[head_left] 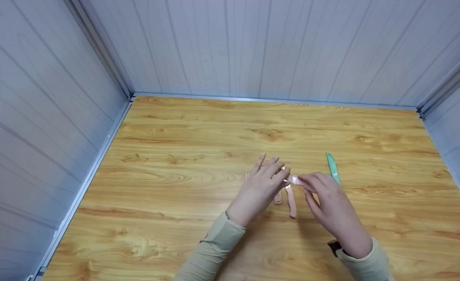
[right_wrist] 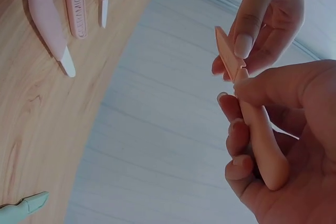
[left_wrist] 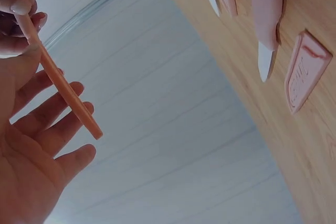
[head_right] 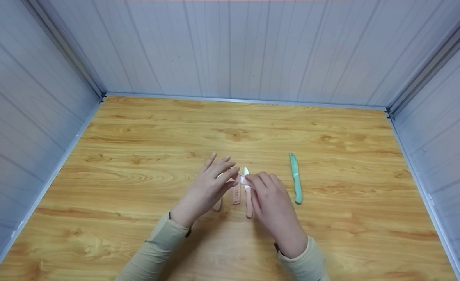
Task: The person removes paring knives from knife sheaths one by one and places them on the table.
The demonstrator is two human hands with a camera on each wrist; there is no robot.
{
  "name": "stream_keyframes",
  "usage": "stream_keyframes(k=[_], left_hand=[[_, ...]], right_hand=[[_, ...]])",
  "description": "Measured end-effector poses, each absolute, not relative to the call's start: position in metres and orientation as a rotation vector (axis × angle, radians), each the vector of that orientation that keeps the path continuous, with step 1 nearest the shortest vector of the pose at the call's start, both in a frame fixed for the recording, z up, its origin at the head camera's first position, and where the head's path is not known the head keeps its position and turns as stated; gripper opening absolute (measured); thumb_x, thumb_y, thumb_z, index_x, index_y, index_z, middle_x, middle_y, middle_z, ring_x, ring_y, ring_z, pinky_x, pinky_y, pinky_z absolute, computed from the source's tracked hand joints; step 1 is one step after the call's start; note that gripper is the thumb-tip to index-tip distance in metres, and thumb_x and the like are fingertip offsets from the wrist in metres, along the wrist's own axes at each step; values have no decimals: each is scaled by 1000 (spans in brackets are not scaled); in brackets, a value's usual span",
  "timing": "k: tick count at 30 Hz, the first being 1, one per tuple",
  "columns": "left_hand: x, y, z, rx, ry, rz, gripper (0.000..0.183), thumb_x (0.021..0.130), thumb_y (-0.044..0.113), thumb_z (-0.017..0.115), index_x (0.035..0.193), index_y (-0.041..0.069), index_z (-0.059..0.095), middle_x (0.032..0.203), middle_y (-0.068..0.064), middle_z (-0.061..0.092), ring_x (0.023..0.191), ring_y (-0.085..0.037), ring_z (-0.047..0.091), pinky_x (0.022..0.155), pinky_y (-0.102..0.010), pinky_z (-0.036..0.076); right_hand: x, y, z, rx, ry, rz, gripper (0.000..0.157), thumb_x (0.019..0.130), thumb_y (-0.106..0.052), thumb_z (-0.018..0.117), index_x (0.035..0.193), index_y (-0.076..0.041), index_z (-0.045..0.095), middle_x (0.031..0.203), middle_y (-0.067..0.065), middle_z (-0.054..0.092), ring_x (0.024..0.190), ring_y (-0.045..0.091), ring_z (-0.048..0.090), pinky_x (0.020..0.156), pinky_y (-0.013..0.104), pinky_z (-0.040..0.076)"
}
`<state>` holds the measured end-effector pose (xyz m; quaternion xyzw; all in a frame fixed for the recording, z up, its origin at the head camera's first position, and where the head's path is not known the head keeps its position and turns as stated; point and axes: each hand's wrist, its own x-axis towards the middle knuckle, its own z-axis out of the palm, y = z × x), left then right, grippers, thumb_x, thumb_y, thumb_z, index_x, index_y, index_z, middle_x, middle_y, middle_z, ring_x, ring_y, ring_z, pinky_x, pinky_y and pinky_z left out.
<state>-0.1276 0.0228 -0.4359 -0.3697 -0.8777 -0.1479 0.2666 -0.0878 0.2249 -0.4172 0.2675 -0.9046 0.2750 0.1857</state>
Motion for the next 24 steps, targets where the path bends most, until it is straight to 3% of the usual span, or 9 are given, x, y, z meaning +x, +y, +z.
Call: stream_keyframes(k=[9,11,16,20,24], left_hand=[[-121,16,-430,-1018,-2406,-414,34,91,27,62,122,13,63,119,-1,61,124,-20,49,115,-36,14],[-120,15,-430,-1023,-2402,-441,31,92,26,61,121,13,63,115,0,62,117,-18,53,114,-34,20],[-117,11,-429,-1023,-2381,-502,20,95,25,58,111,14,64,102,4,60,98,-13,56,91,-27,43],[-113,9,-426,-1012,-2365,-554,16,95,26,59,105,15,64,97,6,58,93,-11,55,78,-26,45],[-110,8,-421,-1002,-2328,-625,15,95,24,60,103,13,65,95,5,59,90,-11,55,77,-25,46]], right_hand=[[-90,223,-414,842,-2511,740,33,81,6,68,112,-5,67,103,1,64,95,22,54,81,36,43],[-90,222,-413,850,-2500,723,35,80,8,70,111,-6,67,103,0,64,95,21,54,81,36,43],[-90,219,-411,873,-2474,700,35,79,9,70,110,-8,68,102,0,65,93,22,54,80,36,43],[-90,217,-411,868,-2461,689,31,81,7,69,109,-7,68,102,2,65,93,24,54,82,35,42],[-89,213,-409,850,-2416,696,30,80,9,68,107,-5,68,101,5,65,93,26,55,82,37,43]])
